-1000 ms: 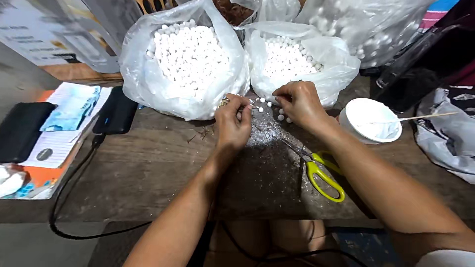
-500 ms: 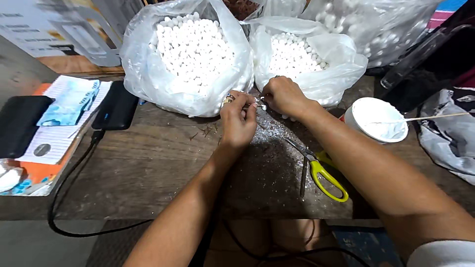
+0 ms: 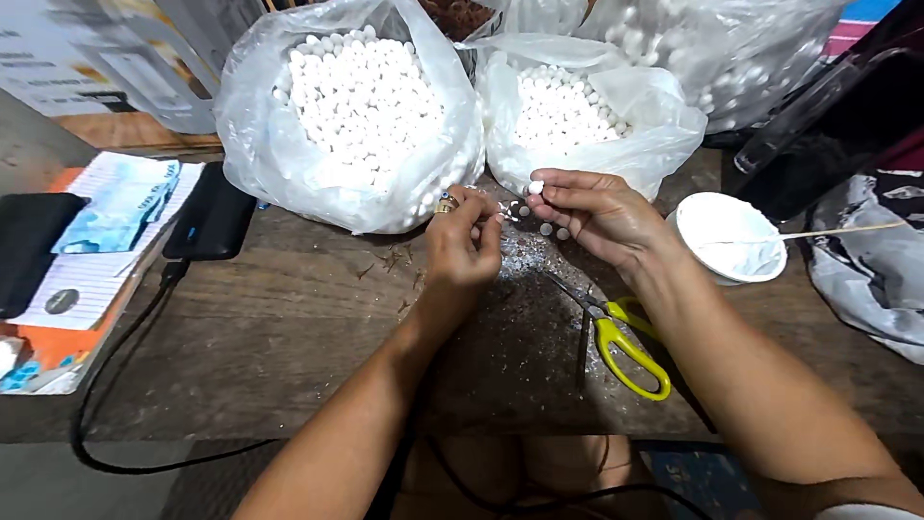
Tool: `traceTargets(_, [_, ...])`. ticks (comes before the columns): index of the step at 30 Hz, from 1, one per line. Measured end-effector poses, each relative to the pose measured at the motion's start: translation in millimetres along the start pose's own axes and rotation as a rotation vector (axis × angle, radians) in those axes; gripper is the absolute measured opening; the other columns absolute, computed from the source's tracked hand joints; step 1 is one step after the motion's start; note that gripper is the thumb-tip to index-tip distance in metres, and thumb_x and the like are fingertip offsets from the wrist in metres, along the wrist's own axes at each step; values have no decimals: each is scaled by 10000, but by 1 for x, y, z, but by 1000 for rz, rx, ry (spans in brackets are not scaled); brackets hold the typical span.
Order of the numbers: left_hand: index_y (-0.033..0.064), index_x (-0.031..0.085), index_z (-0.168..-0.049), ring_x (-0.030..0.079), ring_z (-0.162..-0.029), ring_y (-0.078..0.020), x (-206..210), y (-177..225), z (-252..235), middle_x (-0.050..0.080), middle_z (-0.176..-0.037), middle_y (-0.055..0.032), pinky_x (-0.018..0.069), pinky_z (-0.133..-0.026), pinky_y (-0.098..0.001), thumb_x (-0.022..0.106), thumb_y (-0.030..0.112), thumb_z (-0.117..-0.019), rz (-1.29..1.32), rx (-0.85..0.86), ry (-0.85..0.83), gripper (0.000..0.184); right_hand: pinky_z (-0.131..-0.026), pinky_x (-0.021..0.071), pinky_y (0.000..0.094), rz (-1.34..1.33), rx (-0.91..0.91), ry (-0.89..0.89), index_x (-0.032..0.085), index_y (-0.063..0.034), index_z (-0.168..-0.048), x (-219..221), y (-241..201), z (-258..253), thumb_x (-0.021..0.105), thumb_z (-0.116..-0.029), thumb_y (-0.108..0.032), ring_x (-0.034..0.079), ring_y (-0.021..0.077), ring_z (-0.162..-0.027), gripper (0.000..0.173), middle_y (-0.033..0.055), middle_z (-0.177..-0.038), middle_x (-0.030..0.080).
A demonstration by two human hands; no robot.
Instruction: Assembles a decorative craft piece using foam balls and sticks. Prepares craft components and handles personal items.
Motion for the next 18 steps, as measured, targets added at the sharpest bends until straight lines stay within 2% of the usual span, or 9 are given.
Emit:
traceTargets(5, [-66,688,-890,634,-953,-136,1,2,1,650,-1012,-182,506,-836,-193,599,-17,-902,9,24,1,103,-729,616,212,-42,45,-10,691,8,-1010,-3,10,0,477,-983,122,718,79,-718,244,14,-816,725])
traceTargets(12, [-57,689,-892,620,-925,-113,1,2,1,650,-1030,-174,491,-797,-175,598,-12,-905,-2,18,-1,103,-768,617,229,-110,52,-45,680,0,-1052,-6,13,-2,433,-1002,106,729,92,-783,273,32,-888,738])
traceTargets(18, [-60,687,-880,624,-961,-136,0,4,1,651,-1019,-180,492,-832,-186,595,-17,-902,-4,41,7,104,-758,619,228,-92,28,-56,690,-8,-1001,-6,13,-2,474,-975,135,724,93,-756,261,29,-854,732])
Point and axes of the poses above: each hand's wrist, its own z-axis away from the middle knuckle, its own x-axis out of the palm, y = z × x, the point moved 7 cm from there along -z, towards the middle knuckle
